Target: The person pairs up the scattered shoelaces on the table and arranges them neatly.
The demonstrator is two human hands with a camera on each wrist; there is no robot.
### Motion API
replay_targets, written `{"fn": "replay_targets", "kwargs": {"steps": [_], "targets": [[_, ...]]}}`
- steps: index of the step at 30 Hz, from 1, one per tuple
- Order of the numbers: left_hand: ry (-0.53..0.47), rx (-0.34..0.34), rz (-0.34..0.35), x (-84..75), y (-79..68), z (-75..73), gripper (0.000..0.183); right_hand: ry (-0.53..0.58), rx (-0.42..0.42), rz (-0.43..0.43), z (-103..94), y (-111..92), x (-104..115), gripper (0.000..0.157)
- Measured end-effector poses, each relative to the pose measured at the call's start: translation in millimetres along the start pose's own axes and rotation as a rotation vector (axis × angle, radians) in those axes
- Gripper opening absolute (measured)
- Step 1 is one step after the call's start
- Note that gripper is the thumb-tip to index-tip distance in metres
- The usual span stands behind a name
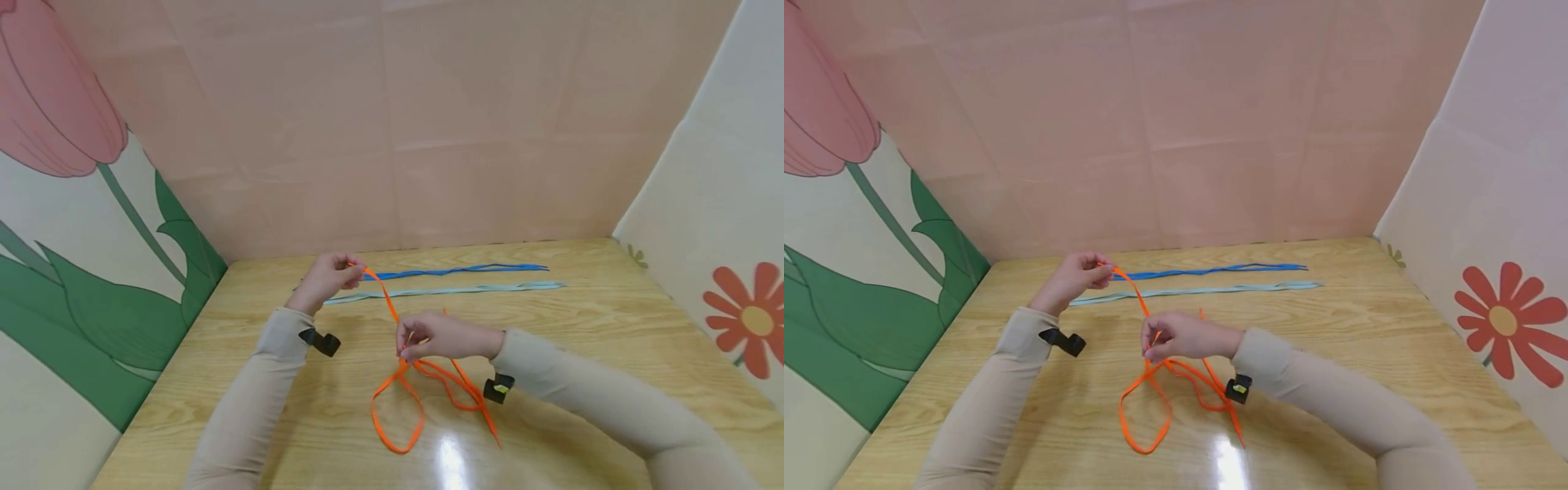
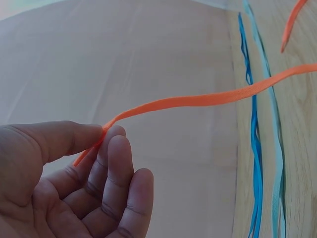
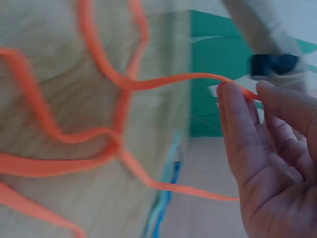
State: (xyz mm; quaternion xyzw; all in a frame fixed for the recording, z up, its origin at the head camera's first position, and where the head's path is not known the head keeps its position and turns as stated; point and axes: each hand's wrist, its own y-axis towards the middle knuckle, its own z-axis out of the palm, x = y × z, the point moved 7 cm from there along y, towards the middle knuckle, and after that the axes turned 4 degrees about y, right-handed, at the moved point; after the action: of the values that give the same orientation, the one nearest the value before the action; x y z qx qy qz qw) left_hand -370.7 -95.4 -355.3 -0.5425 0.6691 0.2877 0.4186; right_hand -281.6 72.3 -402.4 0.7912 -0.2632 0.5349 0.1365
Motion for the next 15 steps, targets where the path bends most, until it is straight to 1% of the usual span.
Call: {"fn": "replay_targets", "kwargs": {"steps": [2,4,6,7,8,12,15], "targets": [[0.001,0.003,0.002,0.1,-0.1,-0.1,0.023,-0.055,0.014,0.038,4.6,2,-14,0.004],[0.003,0.005,-0.001,-0.2,-0.5,-0.1,0.024,-0.106,0.022,0.057,8.4,2,-23,0.004],[0.003,0.006,-0.006,-0.1,-0.3,0.2,0.023,-0.137,0.021,0.065,10.9,2,-29,0.004],[-0.001,0.004,-0.002,3.4,2.4,0.4,0.023,-0.157,0.019,0.063,11.6,2,-31,0.004],[-0.004,0.004,-0.005,3.4,2.4,0.7,0.022,-0.165,0.020,0.066,11.9,2,-33,0.004],[-0.011,0.007,-0.010,3.4,2.4,1.3,0.020,-0.159,0.011,0.086,6.3,-3,-32,0.005],[-0.011,0.008,-0.009,3.9,2.3,0.9,0.019,-0.187,-0.031,0.091,-7.6,-10,-21,0.007]]}}
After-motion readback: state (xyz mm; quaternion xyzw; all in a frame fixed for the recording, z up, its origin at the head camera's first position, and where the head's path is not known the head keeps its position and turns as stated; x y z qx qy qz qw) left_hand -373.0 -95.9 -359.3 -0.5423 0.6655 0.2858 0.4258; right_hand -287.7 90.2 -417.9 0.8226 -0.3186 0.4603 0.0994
